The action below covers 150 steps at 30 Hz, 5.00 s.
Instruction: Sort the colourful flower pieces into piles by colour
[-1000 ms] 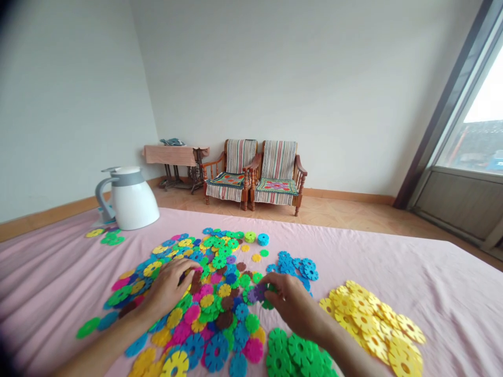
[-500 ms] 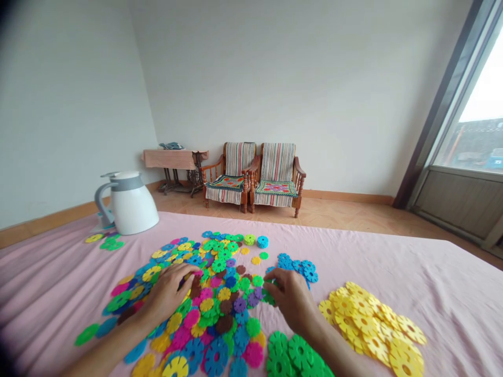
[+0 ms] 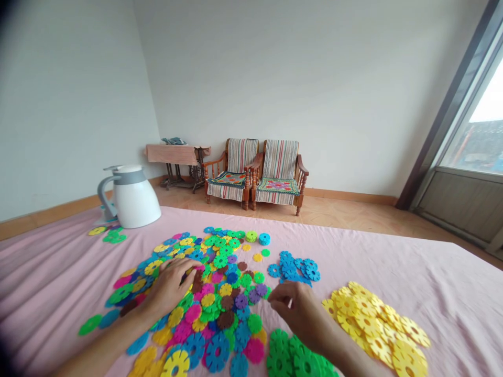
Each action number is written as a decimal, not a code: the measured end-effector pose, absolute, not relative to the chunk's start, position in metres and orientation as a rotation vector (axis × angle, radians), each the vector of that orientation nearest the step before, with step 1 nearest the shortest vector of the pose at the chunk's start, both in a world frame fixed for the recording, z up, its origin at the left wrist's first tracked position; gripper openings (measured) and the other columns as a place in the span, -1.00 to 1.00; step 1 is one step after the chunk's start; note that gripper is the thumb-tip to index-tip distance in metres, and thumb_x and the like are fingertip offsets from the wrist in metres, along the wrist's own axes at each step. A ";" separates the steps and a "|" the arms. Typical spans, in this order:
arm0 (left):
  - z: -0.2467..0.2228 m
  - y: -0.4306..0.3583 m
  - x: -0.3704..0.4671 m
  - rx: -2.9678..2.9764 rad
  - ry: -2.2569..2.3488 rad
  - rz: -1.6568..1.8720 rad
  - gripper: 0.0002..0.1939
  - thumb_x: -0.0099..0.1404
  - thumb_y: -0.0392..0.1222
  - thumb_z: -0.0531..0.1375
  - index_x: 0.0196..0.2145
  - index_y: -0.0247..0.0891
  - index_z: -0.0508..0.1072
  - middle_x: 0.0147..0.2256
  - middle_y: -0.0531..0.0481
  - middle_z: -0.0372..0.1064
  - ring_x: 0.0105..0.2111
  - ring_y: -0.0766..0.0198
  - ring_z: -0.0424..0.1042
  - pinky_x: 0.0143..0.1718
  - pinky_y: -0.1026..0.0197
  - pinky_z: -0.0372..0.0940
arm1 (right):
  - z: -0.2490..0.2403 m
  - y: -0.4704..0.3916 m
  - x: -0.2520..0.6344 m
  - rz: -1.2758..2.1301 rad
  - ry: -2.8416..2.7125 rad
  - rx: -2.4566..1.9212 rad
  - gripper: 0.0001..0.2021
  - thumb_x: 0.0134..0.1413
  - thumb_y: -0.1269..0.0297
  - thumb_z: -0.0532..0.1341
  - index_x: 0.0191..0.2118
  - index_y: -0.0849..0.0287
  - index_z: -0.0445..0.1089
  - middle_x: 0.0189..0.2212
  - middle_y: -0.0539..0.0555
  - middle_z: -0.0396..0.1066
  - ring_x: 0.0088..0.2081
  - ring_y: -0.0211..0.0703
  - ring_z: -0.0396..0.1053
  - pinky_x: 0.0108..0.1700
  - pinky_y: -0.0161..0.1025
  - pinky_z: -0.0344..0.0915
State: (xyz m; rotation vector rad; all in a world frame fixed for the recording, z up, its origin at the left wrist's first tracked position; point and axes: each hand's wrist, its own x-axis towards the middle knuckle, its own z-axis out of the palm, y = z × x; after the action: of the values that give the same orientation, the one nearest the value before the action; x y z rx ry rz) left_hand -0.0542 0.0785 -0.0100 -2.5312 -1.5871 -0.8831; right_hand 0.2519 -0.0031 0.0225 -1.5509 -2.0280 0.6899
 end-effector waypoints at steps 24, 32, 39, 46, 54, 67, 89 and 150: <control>-0.011 0.077 -0.055 -2.543 -1.603 -0.870 -0.78 0.23 -0.27 0.02 -0.27 -0.12 0.43 -0.26 0.04 0.44 -0.20 0.18 0.36 -0.05 0.08 0.07 | 0.012 0.042 0.206 0.540 -2.131 -1.551 -0.85 -0.22 0.46 0.13 -0.45 0.18 0.42 -0.47 0.02 0.39 -0.39 -0.25 0.31 -0.33 -0.35 0.18; -0.012 0.079 -0.055 -2.544 -1.596 -0.877 -0.78 0.23 -0.26 0.01 -0.27 -0.11 0.44 -0.26 0.03 0.45 -0.21 0.17 0.36 -0.07 0.09 0.10 | 0.020 0.025 0.245 0.800 -1.768 -1.477 -0.75 0.02 0.17 0.06 -0.38 0.21 0.40 -0.57 -0.02 0.35 -0.50 -0.29 0.28 -0.44 -0.34 0.19; -0.015 0.080 -0.055 -2.538 -1.577 -0.908 -0.78 0.24 -0.26 0.01 -0.27 -0.11 0.43 -0.26 0.03 0.44 -0.21 0.18 0.36 -0.06 0.08 0.10 | 0.022 -0.022 0.289 1.013 -1.892 -1.614 -0.73 0.04 0.12 0.07 -0.42 0.15 0.42 -0.57 -0.04 0.35 -0.50 -0.31 0.25 -0.47 -0.37 0.13; -0.018 0.082 -0.057 -2.545 -1.567 -0.914 -0.80 0.24 -0.24 0.02 -0.26 -0.13 0.43 -0.25 0.02 0.44 -0.20 0.17 0.36 -0.07 0.08 0.14 | 0.009 -0.023 0.301 0.892 -1.813 -1.668 -0.66 0.00 -0.02 0.06 -0.41 0.12 0.41 -0.52 0.01 0.41 -0.44 -0.22 0.33 -0.40 -0.35 0.23; 0.011 0.062 -0.045 -2.814 -1.339 -0.995 -0.84 0.25 -0.13 0.09 -0.28 -0.15 0.45 -0.26 -0.01 0.41 -0.18 0.20 0.33 -0.05 0.13 0.15 | -0.008 -0.029 0.308 0.623 -1.705 -1.765 -0.61 0.02 -0.05 0.00 -0.52 0.12 0.37 -0.58 0.03 0.39 -0.49 -0.20 0.32 -0.45 -0.32 0.22; 0.015 0.049 -0.031 -3.053 -1.215 -0.617 -0.81 0.26 -0.19 0.10 -0.20 -0.06 0.47 -0.27 0.03 0.45 -0.22 0.22 0.36 -0.02 0.07 0.14 | -0.029 -0.028 0.304 0.127 -1.728 -1.748 -0.74 0.15 0.15 -0.04 -0.40 0.09 0.32 -0.39 0.06 0.41 -0.33 -0.15 0.35 -0.26 -0.26 0.22; 0.023 0.013 0.049 -3.437 -1.518 -0.952 -0.88 0.16 -0.28 0.10 -0.40 -0.30 0.44 -0.51 0.07 0.33 -0.50 0.37 0.28 -0.49 0.39 0.18 | -0.036 -0.024 0.310 -0.008 -1.755 -1.692 -0.74 0.19 0.21 -0.04 -0.36 0.12 0.36 -0.44 0.03 0.37 -0.35 -0.19 0.33 -0.27 -0.24 0.21; 0.018 0.013 0.054 -3.199 -1.668 -1.201 -0.82 0.22 -0.16 0.11 -0.42 -0.30 0.45 -0.47 0.03 0.42 -0.42 0.31 0.37 -0.38 0.35 0.24 | -0.015 -0.044 0.265 0.248 -1.743 -1.420 -0.81 0.13 0.21 0.04 -0.26 0.07 0.39 -0.37 0.02 0.42 -0.30 -0.21 0.38 -0.23 -0.30 0.30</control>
State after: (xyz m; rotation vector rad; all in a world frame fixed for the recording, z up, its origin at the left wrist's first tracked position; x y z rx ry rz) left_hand 0.0536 0.0129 0.0181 -3.1993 -1.6680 -1.2010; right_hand 0.2651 -0.0436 -0.0147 -1.4195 -1.7426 0.2482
